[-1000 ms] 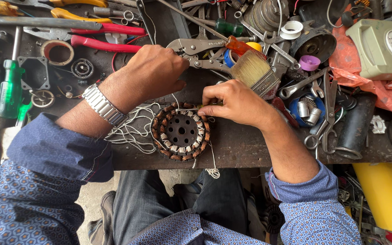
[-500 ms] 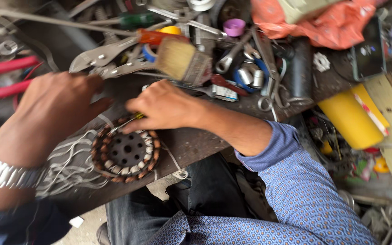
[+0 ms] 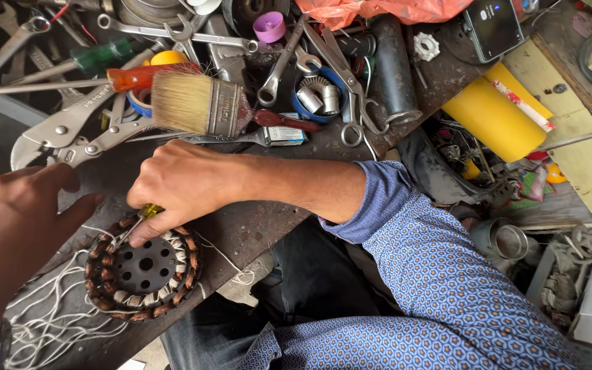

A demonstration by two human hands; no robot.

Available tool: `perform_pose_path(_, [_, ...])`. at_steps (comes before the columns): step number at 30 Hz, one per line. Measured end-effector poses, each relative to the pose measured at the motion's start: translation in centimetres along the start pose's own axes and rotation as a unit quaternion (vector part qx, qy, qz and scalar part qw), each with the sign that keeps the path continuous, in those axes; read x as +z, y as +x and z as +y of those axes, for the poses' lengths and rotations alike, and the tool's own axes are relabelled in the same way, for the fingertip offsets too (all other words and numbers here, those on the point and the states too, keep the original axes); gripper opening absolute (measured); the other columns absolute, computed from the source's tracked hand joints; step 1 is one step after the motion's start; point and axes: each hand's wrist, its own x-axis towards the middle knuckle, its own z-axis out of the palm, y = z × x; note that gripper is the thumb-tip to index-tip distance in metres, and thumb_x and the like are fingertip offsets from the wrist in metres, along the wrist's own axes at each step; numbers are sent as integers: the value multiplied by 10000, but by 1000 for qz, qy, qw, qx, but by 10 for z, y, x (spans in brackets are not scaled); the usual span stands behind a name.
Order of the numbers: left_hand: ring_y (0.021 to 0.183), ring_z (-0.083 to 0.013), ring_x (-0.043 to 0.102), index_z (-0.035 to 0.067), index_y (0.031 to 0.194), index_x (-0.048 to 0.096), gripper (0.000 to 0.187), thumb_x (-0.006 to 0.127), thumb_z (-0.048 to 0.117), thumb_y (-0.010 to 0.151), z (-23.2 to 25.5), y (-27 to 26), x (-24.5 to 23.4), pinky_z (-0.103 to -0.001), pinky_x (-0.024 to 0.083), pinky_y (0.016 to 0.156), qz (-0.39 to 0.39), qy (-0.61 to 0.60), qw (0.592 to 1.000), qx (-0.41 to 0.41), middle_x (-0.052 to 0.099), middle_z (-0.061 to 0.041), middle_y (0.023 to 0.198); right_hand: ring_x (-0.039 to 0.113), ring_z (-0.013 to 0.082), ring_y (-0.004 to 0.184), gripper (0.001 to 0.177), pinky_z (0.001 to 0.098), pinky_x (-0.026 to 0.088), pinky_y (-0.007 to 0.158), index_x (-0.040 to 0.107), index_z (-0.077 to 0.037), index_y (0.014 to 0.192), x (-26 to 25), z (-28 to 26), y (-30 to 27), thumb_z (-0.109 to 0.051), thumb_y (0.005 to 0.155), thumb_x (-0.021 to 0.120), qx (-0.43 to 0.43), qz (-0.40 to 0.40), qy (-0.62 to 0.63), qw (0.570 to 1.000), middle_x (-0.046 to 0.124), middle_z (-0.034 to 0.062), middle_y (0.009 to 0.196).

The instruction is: The person uses a screwdriver to adjust and secure copper windings on a circular stator core. They repeatedly press and align the wires within the slots while holding the component steady with the other hand.

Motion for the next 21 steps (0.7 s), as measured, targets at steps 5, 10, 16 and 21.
perform_pose_path(5, [641, -261, 718, 111, 899, 731, 323, 757, 433, 882, 17, 7, -24, -379, 566, 610, -39, 57, 997, -17, 735, -103, 749, 594, 192, 452, 558, 367, 487, 443, 609, -117, 672, -4, 17, 6, -608, 910, 728, -31, 30, -11, 999, 584, 7, 538])
perform_pose_path(10, [702, -324, 722, 121, 868, 736, 342, 768, 462, 860, 31, 13, -52, -450, 557, 639, -162, -39, 985, -48, 751, -112, 766, 560, 126, 571, 490, 344, 460, 542, 579, -100, 735, -15, 22, -1, -498, 924, 794, -47, 141, -57, 987, 563, -13, 650])
perform_pose_path(16, [719, -304, 713, 96, 827, 700, 345, 839, 403, 757, 45, 9, -67, -431, 546, 703, -317, -156, 935, -26, 717, -113, 719, 564, 161, 550, 453, 359, 458, 550, 569, -88, 708, -23, 15, 2, -390, 905, 843, -19, 101, -73, 992, 559, 22, 622])
perform_pose_path(21, [768, -309, 712, 114, 811, 712, 206, 808, 281, 740, 39, 5, -52, -429, 547, 726, -267, -152, 952, 4, 718, -110, 734, 610, 161, 589, 355, 359, 471, 556, 607, -86, 768, -23, 14, 2, -327, 869, 847, -9, 82, -53, 995, 598, 23, 657])
